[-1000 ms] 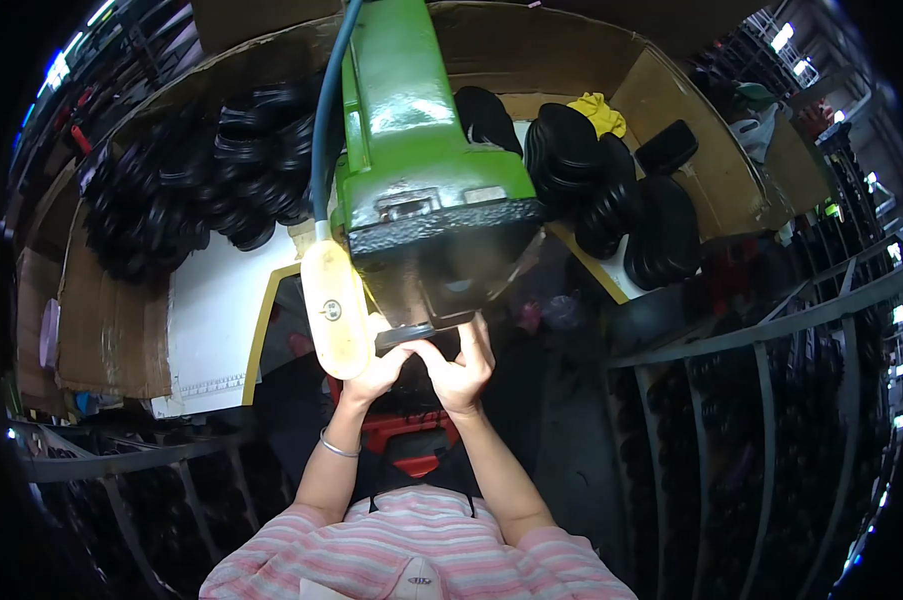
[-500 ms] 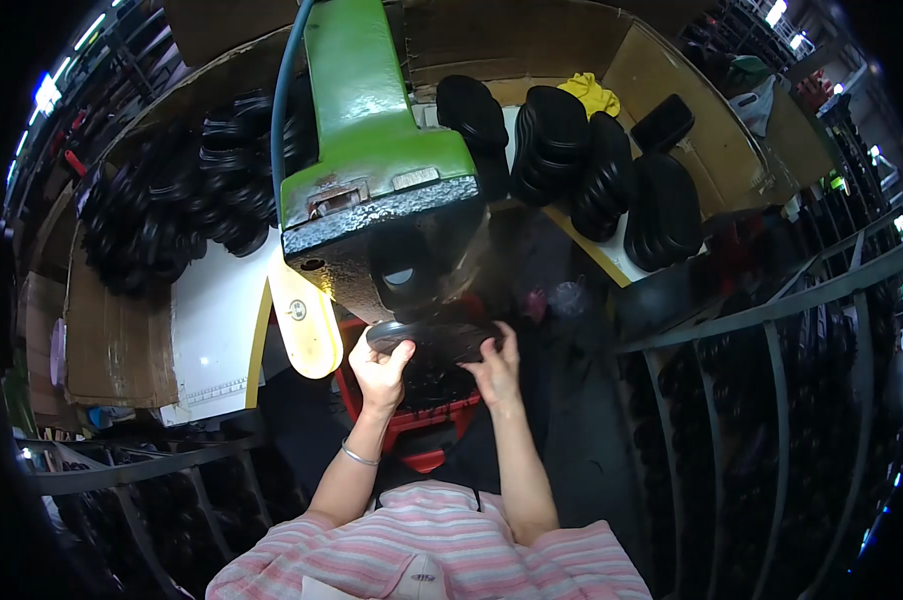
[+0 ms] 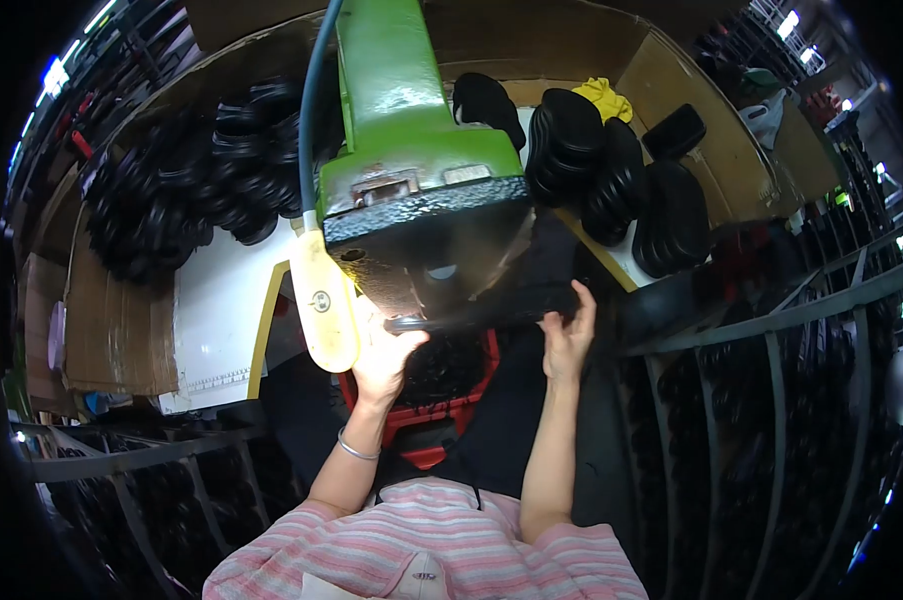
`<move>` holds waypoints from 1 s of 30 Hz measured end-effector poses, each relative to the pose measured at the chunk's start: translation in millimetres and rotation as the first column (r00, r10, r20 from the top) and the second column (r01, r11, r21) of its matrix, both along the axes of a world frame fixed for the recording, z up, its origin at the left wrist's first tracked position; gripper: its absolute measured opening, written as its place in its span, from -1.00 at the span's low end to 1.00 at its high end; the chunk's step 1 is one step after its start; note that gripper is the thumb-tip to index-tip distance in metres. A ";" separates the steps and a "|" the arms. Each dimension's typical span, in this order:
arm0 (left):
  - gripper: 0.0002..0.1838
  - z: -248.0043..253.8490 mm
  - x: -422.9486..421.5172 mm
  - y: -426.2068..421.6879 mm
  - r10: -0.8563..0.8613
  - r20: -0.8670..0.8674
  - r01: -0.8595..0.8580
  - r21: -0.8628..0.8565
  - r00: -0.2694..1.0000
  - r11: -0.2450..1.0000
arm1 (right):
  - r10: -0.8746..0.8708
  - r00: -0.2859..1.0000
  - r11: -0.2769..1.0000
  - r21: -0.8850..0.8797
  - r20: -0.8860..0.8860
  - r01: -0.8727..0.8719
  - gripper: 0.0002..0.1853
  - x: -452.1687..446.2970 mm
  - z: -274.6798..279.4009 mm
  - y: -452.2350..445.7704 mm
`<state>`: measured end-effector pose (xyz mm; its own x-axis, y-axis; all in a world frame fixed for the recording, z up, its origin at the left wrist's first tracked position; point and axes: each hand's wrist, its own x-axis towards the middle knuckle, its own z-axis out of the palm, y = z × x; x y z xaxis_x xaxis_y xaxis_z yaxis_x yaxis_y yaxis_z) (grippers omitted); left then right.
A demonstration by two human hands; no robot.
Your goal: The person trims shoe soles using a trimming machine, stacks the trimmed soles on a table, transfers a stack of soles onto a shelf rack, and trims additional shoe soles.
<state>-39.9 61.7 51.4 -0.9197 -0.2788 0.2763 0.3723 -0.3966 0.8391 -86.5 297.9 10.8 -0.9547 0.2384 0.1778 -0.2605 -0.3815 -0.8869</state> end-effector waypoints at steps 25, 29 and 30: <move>-0.47 -8.0 8.9 -26.5 0.157 0.075 -0.150 -0.088 0.985 0.985 | -0.095 0.985 0.977 0.178 -0.142 0.120 -0.27 -11.6 24.6 -8.6; -0.23 -35.5 4.3 13.3 0.279 0.036 -0.224 -0.502 0.960 0.835 | 0.020 0.999 0.998 -0.052 -0.036 -0.022 -0.26 -40.7 -57.0 24.0; -0.11 -19.7 1.6 33.8 0.260 0.141 -0.211 -0.291 0.955 0.933 | 0.026 0.999 0.990 -0.137 -0.022 -0.029 -0.27 -43.3 -61.8 25.5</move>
<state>-38.3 95.5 31.7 -0.8770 -0.4308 0.2129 0.2657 -0.0654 0.9618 -129.8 323.4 -51.0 -0.9579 0.2354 0.1646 -0.2655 -0.5064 -0.8204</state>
